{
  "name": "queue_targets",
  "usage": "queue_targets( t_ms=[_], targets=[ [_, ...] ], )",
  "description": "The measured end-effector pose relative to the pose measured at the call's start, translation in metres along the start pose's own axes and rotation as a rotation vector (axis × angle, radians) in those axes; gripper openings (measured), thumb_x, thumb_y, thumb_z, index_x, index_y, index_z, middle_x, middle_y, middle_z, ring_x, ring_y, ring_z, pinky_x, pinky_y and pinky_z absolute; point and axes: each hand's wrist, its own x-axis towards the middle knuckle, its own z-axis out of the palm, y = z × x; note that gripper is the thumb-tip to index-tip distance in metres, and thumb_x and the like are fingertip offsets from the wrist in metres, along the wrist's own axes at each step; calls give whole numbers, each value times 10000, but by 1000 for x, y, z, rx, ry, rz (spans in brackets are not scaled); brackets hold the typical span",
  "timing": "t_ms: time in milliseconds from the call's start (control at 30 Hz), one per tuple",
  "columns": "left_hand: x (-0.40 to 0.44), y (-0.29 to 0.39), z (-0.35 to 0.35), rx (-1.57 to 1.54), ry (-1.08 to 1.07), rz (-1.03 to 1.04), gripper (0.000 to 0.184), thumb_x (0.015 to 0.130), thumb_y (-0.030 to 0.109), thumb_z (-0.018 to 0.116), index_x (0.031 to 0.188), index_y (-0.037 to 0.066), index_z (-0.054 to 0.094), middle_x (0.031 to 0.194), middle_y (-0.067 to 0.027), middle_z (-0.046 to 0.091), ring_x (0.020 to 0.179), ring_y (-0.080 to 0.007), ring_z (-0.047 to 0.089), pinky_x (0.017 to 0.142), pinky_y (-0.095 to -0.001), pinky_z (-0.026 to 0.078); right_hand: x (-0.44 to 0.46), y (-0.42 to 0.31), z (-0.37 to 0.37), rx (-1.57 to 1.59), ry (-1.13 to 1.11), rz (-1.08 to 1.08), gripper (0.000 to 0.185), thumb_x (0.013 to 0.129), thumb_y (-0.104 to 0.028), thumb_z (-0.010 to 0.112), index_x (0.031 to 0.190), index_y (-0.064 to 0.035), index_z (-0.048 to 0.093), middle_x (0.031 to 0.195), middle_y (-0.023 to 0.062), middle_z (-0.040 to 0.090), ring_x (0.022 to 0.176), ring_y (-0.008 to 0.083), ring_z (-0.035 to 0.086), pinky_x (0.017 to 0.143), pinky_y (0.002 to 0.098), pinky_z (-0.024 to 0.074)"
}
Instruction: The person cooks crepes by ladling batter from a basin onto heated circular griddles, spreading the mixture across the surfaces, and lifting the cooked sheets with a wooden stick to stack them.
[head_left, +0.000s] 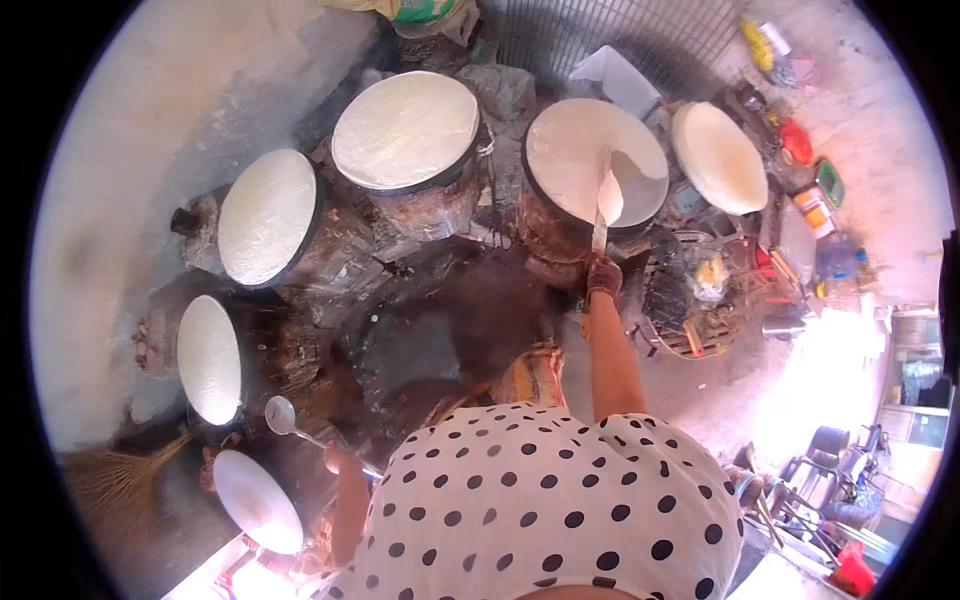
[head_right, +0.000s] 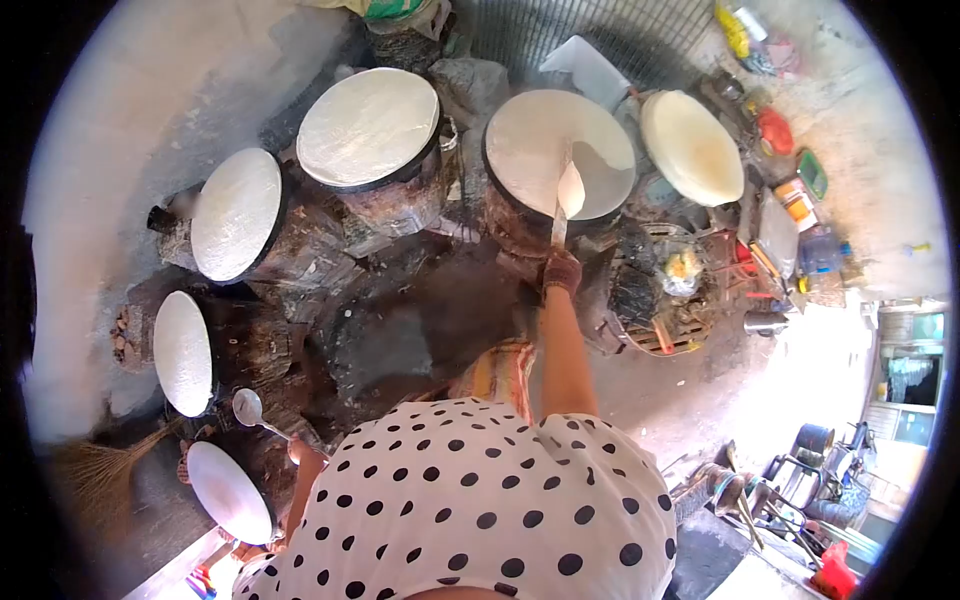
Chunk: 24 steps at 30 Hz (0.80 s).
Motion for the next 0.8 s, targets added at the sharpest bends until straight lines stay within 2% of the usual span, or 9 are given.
queue_targets(
  t_ms=[33, 133, 267, 367, 500, 600, 667, 767, 800],
  targets=[
    [0, -1, 4, -17, -3, -13, 291, 871, 337, 536, 1017, 95, 603, 954, -81, 605, 882, -233, 563, 759, -385, 456, -1, -1, -13, 158, 188, -92, 385, 864, -336, 548, 683, -17, 664, 647, 190, 631, 607, 342, 615, 577, 428, 480],
    [-6, -2, 14, -50, -17, -36, 312, 873, 344, 533, 1040, 87, 590, 978, -87, 601, 900, -239, 559, 774, -386, 452, 23, -18, -1, 260, 41, -56, 355, 859, -358, 551, 758, -42, 676, 710, 176, 648, 655, 320, 629, 609, 406, 487],
    [-23, 1, 27, -70, -33, -68, 341, 876, 353, 529, 1071, 77, 572, 1010, -96, 595, 924, -247, 554, 795, -386, 446, 11, -10, 47, -27, -327, -71, 341, 853, -388, 555, 858, -76, 692, 794, 156, 672, 720, 291, 649, 653, 376, 496],
    [-39, 2, 40, -81, -38, -97, 364, 878, 360, 525, 1095, 69, 559, 1034, -102, 590, 942, -253, 551, 810, -387, 442, 8, 27, 16, 164, -368, 39, 353, 848, -411, 558, 934, -101, 704, 858, 142, 690, 768, 269, 664, 685, 354, 503],
    [-64, -2, 60, -85, -47, -140, 396, 882, 369, 521, 1126, 58, 541, 1066, -110, 584, 966, -261, 546, 831, -387, 437, 44, 74, -56, -38, -214, -43, 315, 852, -374, 558, 882, -92, 694, 861, 120, 687, 792, 254, 659, 691, 353, 499],
    [-84, -2, 74, -108, -63, -167, 420, 884, 376, 518, 1150, 51, 528, 1090, -116, 580, 984, -266, 543, 847, -388, 433, 94, 89, -81, -184, -193, -219, 286, 861, -349, 551, 894, -100, 690, 907, 112, 682, 833, 240, 652, 715, 344, 501],
    [-98, -1, 84, -120, -72, -175, 437, 886, 381, 516, 1165, 46, 519, 1106, -120, 577, 996, -270, 540, 857, -388, 430, 134, 101, -73, -317, -205, -490, 268, 868, -332, 546, 902, -106, 686, 937, 108, 678, 860, 231, 648, 731, 338, 502],
    [-119, -2, 97, -117, -95, -196, 462, 888, 388, 513, 1189, 38, 506, 1129, -126, 572, 1014, -276, 537, 872, -389, 426, 143, 139, -4, -413, -206, -687, 251, 874, -315, 541, 910, -112, 683, 967, 103, 675, 887, 222, 643, 747, 331, 503],
    [-125, -2, 101, -119, -100, -202, 470, 889, 390, 512, 1197, 35, 502, 1137, -129, 571, 1020, -278, 536, 878, -389, 425, 124, 142, 18, -679, -252, -837, 213, 869, -254, 517, 953, -136, 674, 984, 36, 676, 916, 186, 635, 762, 303, 501]
  ],
)
